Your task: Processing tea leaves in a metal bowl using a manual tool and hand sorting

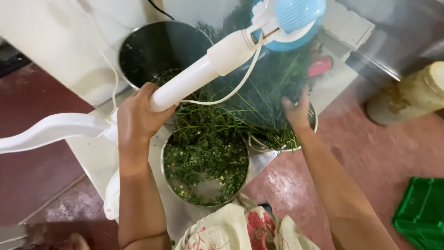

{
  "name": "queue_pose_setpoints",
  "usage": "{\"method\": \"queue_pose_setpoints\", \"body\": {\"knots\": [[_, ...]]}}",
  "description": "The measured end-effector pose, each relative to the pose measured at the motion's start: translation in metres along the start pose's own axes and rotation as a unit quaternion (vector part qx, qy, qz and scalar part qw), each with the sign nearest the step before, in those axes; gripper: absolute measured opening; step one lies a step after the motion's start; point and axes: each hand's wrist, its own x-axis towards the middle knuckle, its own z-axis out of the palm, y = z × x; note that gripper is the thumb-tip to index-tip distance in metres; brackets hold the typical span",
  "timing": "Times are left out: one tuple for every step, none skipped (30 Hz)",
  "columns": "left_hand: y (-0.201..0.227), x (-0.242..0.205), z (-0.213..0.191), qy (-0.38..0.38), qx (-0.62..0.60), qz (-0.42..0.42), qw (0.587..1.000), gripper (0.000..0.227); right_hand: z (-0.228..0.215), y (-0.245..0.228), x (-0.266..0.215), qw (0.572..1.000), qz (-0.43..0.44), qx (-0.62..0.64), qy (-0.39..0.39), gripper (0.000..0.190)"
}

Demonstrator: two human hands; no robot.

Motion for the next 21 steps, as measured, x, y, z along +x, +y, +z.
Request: {"method": "queue_pose_setpoints", "body": {"knots": [[-0.004,-0.002,-0.002,0.005,0.002,0.000,1.000,0.051,0.006,-0.004,-0.006,1.000,-0.004,0.003,-0.001,0.090],[-0.008,-0.004,-0.004,0.011,-0.002,0.004,1.000,0.052,0.012,-0.007,-0.011,0.991,-0.061,-0.114,-0.029,0.085],[-0.013,-0.006,-0.006,0.015,-0.004,0.008,1.000,0.052,0.019,-0.010,-0.020,0.965,-0.114,-0.229,-0.055,0.083],[-0.014,-0.010,-0.012,0.016,-0.001,0.008,1.000,0.052,0.029,-0.003,-0.027,0.966,-0.116,-0.225,-0.055,0.083],[-0.016,-0.012,-0.017,0.011,0.006,0.010,1.000,0.053,0.038,0.004,-0.034,0.940,-0.181,-0.275,-0.092,0.081],[-0.017,-0.013,-0.022,0.006,0.013,0.011,1.000,0.053,0.047,0.011,-0.040,0.905,-0.246,-0.322,-0.128,0.080],[-0.020,-0.016,-0.027,0.007,0.014,0.013,1.000,0.053,0.050,0.010,-0.042,0.906,-0.246,-0.321,-0.126,0.080],[-0.023,-0.019,-0.031,0.001,0.013,0.003,1.000,0.053,0.054,0.009,-0.043,0.902,-0.235,-0.347,-0.102,0.092],[-0.026,-0.023,-0.036,-0.005,0.011,-0.008,1.000,0.053,0.056,0.008,-0.046,0.897,-0.224,-0.374,-0.080,0.105],[-0.027,-0.027,-0.040,-0.005,0.011,-0.007,1.000,0.053,0.049,-0.017,-0.059,0.897,-0.223,-0.374,-0.079,0.105],[-0.027,-0.029,-0.044,0.001,0.018,-0.021,1.000,0.053,0.043,-0.043,-0.072,0.917,-0.212,-0.334,-0.061,0.089],[-0.027,-0.031,-0.048,0.007,0.025,-0.034,0.999,0.053,0.036,-0.069,-0.084,0.934,-0.200,-0.293,-0.042,0.073],[-0.031,-0.034,-0.049,0.008,0.026,-0.030,0.999,0.053,0.040,-0.077,-0.091,0.935,-0.200,-0.292,-0.038,0.073],[-0.035,-0.037,-0.050,0.023,0.033,-0.020,0.999,0.052,0.045,-0.085,-0.098,0.929,-0.250,-0.273,0.011,0.075],[-0.039,-0.038,-0.050,0.039,0.039,-0.008,0.998,0.052,0.048,-0.093,-0.102,0.917,-0.300,-0.254,0.062,0.078],[-0.046,-0.040,-0.046,0.041,0.039,-0.003,0.998,0.052,0.054,-0.101,-0.107,0.917,-0.301,-0.254,0.067,0.078],[-0.052,-0.042,-0.044,0.048,0.055,-0.003,0.997,0.053,0.060,-0.110,-0.113,0.914,-0.312,-0.250,0.062,0.080],[-0.058,-0.044,-0.042,0.055,0.072,-0.003,0.996,0.053,0.065,-0.119,-0.118,0.912,-0.324,-0.246,0.057,0.083],[-0.062,-0.047,-0.041,0.058,0.074,0.004,0.996,0.053,0.074,-0.129,-0.126,0.912,-0.324,-0.244,0.065,0.083],[-0.066,-0.050,-0.040,0.050,0.083,-0.010,0.995,0.055,0.082,-0.139,-0.133,0.915,-0.293,-0.272,0.050,0.096],[-0.067,-0.047,-0.039,0.044,0.091,-0.022,0.995,0.058,0.089,-0.149,-0.135,0.916,-0.263,-0.300,0.038,0.109]]}}
